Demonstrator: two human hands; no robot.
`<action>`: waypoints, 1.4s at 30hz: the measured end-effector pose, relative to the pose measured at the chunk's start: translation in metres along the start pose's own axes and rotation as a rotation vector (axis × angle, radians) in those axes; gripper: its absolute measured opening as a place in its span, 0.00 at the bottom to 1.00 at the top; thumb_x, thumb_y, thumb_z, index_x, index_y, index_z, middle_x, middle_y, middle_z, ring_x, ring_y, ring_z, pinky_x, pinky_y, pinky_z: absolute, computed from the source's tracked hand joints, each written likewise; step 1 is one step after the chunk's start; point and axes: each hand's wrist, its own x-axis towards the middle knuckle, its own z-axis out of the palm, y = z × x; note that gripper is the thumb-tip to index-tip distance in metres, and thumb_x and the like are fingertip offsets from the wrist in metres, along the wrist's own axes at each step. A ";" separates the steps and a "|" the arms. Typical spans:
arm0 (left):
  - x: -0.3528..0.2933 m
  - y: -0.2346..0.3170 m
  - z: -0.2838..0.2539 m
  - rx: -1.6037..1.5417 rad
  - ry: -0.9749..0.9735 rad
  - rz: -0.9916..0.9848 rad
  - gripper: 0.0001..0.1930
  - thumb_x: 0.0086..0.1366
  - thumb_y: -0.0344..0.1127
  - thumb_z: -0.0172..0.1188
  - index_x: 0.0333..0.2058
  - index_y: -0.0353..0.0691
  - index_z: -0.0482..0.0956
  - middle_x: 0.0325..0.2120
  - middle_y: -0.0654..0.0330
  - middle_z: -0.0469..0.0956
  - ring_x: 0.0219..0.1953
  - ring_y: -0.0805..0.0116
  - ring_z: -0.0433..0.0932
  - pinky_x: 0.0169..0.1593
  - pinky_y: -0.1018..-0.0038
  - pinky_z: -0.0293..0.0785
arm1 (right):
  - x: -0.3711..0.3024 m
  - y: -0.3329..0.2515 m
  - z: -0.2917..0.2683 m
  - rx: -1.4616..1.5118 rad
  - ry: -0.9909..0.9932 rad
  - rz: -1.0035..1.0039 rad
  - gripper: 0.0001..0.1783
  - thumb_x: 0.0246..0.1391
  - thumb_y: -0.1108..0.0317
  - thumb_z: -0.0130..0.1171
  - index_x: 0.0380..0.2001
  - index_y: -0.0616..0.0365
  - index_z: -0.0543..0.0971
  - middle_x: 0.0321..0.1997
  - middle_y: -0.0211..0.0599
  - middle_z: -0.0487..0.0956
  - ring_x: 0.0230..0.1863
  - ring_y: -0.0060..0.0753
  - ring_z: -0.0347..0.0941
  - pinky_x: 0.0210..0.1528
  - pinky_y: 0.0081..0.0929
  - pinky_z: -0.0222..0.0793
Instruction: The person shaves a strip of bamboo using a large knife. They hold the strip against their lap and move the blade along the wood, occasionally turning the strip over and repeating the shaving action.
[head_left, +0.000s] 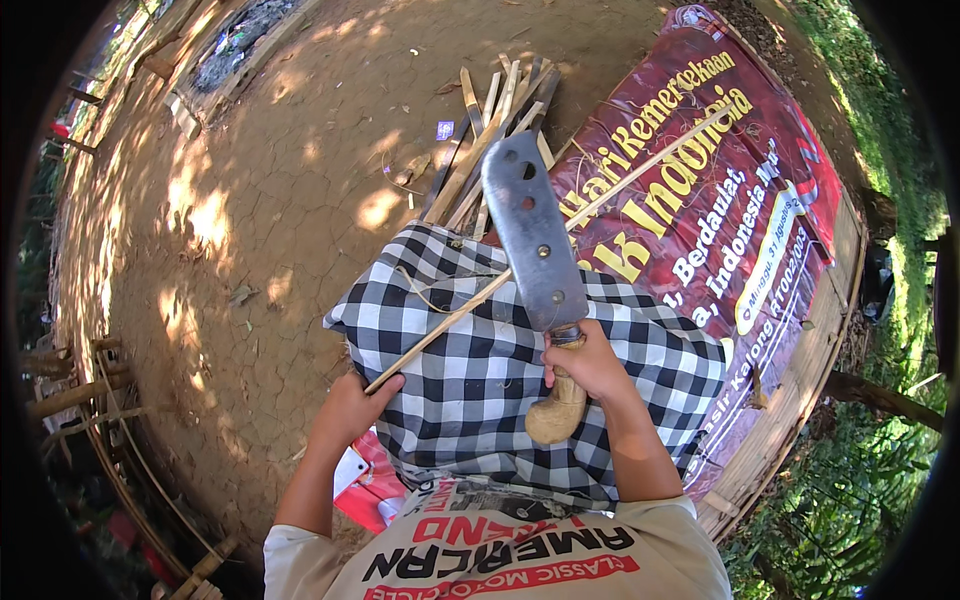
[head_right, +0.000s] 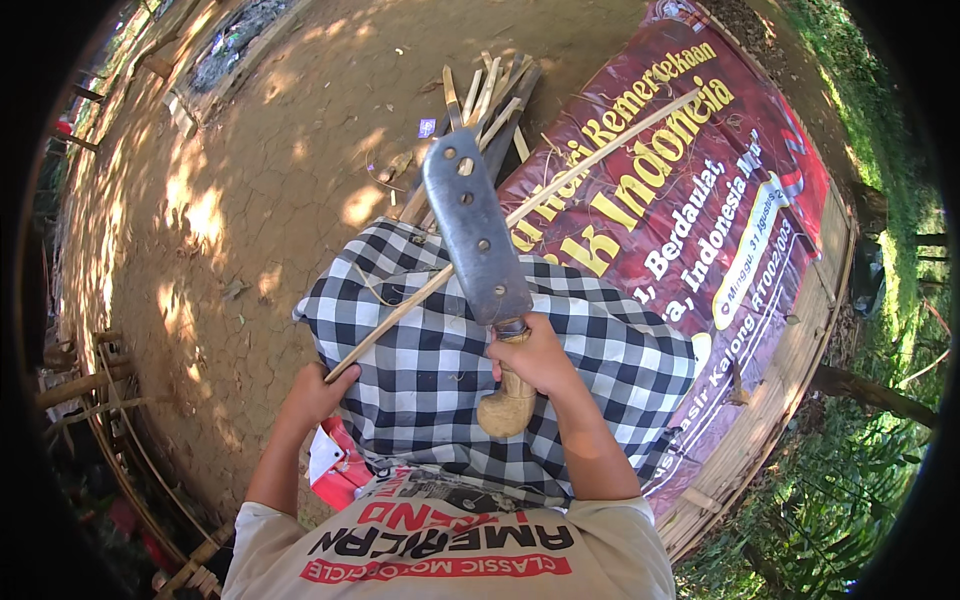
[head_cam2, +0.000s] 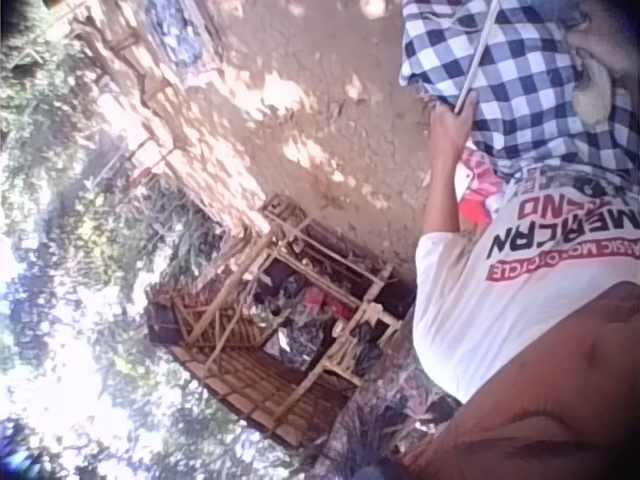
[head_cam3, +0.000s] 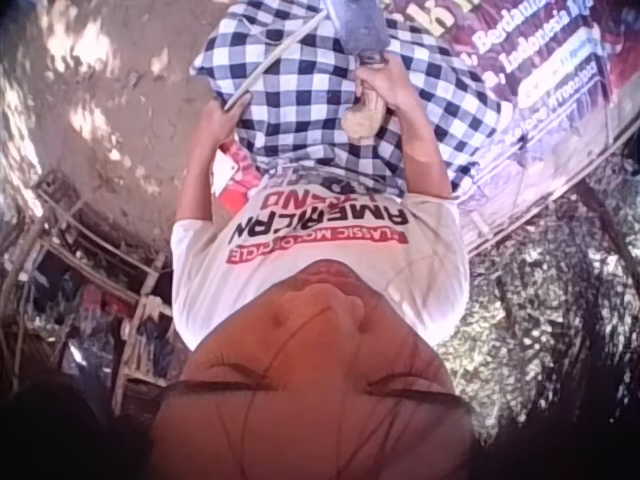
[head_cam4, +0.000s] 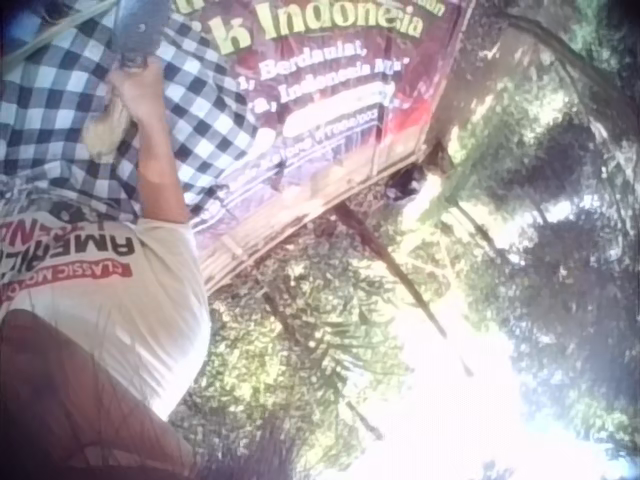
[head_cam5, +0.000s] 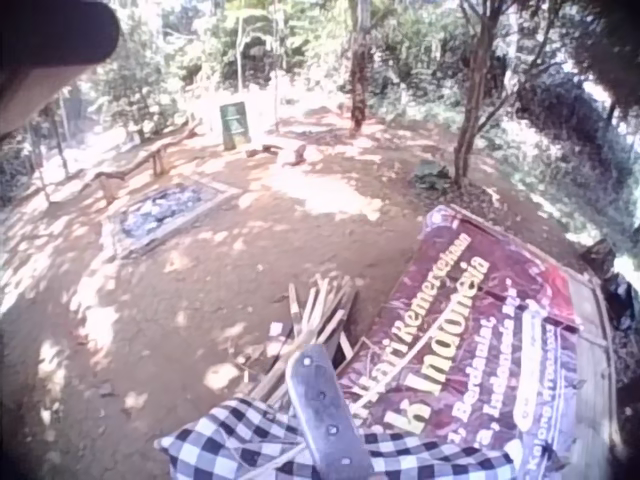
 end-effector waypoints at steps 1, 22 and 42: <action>0.000 0.004 0.000 0.004 0.016 0.013 0.39 0.54 0.63 0.64 0.30 0.19 0.77 0.25 0.32 0.78 0.34 0.39 0.81 0.38 0.57 0.75 | 0.000 0.003 0.003 -0.006 0.021 0.016 0.12 0.40 0.82 0.60 0.32 0.66 0.72 0.23 0.37 0.74 0.19 0.32 0.75 0.23 0.29 0.72; -0.001 0.004 0.001 -0.015 0.010 0.012 0.38 0.54 0.62 0.65 0.30 0.19 0.78 0.25 0.33 0.78 0.34 0.38 0.81 0.37 0.57 0.75 | -0.007 0.016 0.017 -0.102 0.086 -0.050 0.08 0.43 0.81 0.60 0.28 0.66 0.73 0.21 0.35 0.74 0.19 0.28 0.75 0.22 0.27 0.72; -0.002 0.007 0.000 -0.007 -0.008 0.043 0.39 0.51 0.63 0.68 0.27 0.19 0.77 0.24 0.34 0.78 0.32 0.40 0.81 0.36 0.57 0.75 | -0.015 0.012 0.004 0.074 -0.066 0.045 0.11 0.40 0.81 0.61 0.28 0.64 0.72 0.20 0.37 0.73 0.18 0.33 0.74 0.22 0.30 0.73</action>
